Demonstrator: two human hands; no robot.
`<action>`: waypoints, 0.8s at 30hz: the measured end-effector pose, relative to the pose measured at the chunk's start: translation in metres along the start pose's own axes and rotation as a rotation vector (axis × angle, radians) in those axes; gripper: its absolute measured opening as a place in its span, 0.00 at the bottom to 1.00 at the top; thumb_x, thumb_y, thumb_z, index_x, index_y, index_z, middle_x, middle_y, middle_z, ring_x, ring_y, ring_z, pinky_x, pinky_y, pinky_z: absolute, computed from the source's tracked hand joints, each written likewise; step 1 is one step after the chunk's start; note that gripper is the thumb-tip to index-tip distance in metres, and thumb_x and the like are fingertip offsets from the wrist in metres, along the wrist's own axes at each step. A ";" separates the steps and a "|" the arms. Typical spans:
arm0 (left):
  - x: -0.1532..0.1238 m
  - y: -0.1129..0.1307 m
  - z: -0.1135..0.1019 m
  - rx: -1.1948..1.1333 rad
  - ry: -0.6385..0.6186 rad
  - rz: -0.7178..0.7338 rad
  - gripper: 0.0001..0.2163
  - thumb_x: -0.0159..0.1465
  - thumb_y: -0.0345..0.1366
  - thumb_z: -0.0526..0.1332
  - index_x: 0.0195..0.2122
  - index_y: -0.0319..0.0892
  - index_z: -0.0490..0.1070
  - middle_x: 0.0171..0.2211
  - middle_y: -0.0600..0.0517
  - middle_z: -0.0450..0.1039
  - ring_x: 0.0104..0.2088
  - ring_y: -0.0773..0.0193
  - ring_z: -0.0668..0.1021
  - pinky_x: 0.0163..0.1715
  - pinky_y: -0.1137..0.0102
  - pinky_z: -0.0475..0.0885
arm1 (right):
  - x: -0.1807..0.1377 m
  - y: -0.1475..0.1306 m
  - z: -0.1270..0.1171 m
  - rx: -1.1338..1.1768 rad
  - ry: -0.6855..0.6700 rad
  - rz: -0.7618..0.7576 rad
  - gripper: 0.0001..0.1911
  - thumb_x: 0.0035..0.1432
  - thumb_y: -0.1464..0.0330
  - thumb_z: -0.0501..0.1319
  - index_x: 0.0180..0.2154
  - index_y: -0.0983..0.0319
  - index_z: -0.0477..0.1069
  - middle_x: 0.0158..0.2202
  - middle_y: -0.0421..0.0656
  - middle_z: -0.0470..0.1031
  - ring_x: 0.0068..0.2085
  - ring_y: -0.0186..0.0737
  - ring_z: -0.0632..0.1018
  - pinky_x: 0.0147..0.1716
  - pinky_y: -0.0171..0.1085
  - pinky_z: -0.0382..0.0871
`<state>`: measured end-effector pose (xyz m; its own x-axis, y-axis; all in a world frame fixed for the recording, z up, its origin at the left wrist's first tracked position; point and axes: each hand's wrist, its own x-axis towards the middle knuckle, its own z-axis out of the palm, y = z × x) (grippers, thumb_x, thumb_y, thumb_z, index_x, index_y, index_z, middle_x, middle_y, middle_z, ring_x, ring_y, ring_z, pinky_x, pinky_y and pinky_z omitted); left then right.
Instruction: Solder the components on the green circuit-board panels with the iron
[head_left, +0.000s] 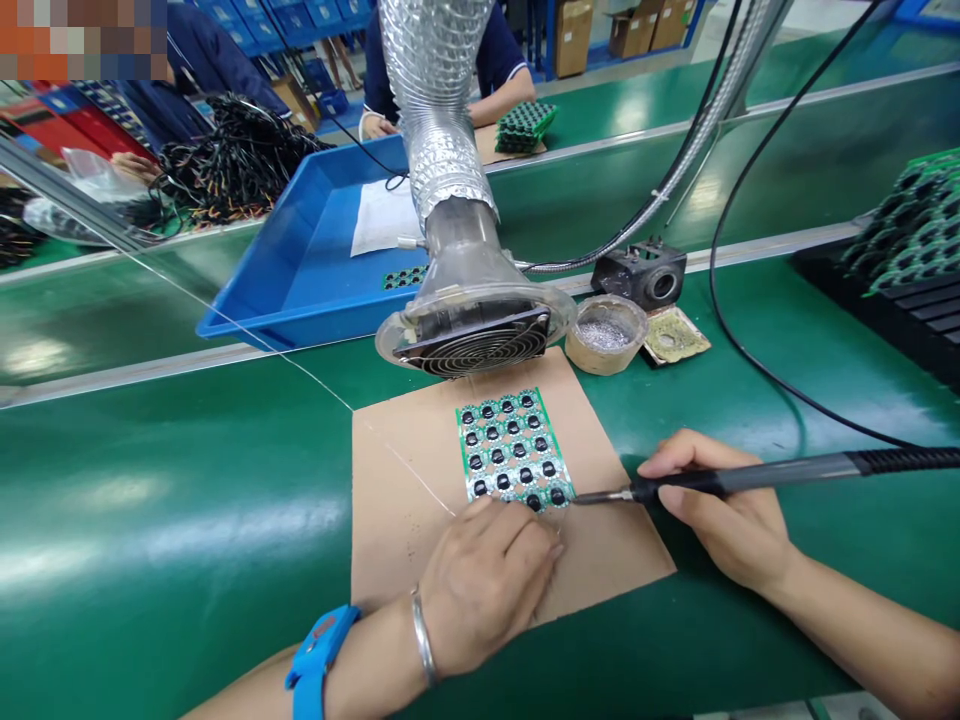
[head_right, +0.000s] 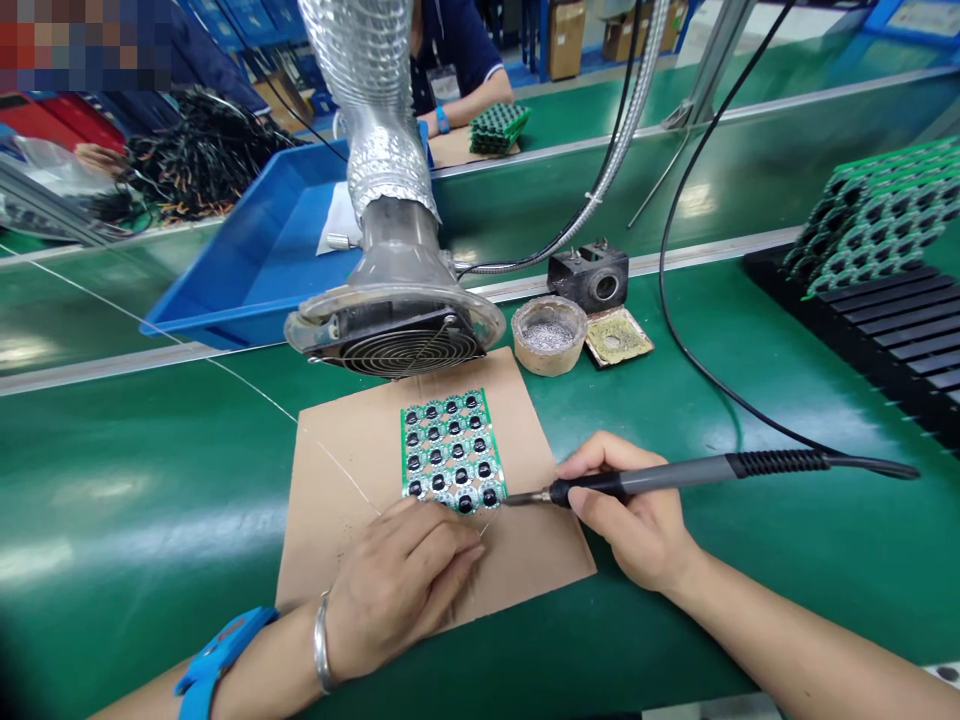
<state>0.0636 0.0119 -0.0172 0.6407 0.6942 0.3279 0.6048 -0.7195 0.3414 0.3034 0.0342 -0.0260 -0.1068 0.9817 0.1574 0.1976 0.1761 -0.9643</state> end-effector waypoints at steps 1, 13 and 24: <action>0.000 0.000 0.001 -0.003 -0.002 -0.001 0.03 0.61 0.28 0.56 0.35 0.40 0.67 0.27 0.52 0.70 0.29 0.66 0.71 0.29 0.69 0.63 | 0.000 0.000 0.000 0.007 0.007 0.004 0.06 0.49 0.73 0.58 0.30 0.58 0.72 0.24 0.40 0.70 0.25 0.36 0.69 0.23 0.34 0.61; 0.001 -0.027 -0.067 0.104 -0.234 -0.349 0.02 0.53 0.29 0.53 0.26 0.42 0.62 0.24 0.54 0.65 0.25 0.65 0.68 0.26 0.69 0.62 | 0.002 0.001 -0.007 0.291 0.154 0.049 0.05 0.49 0.69 0.62 0.32 0.62 0.73 0.21 0.39 0.65 0.18 0.29 0.61 0.14 0.32 0.51; 0.004 -0.054 -0.048 0.104 -0.238 -0.366 0.47 0.45 0.57 0.63 0.61 0.39 0.44 0.62 0.40 0.45 0.61 0.44 0.53 0.57 0.51 0.53 | 0.046 0.002 -0.014 0.080 0.524 -0.027 0.13 0.55 0.66 0.61 0.43 0.58 0.69 0.27 0.39 0.72 0.13 0.28 0.63 0.11 0.33 0.56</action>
<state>0.0108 0.0541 0.0079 0.4592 0.8882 -0.0141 0.8484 -0.4339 0.3032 0.3124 0.0810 -0.0173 0.3947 0.8848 0.2478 0.1240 0.2160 -0.9685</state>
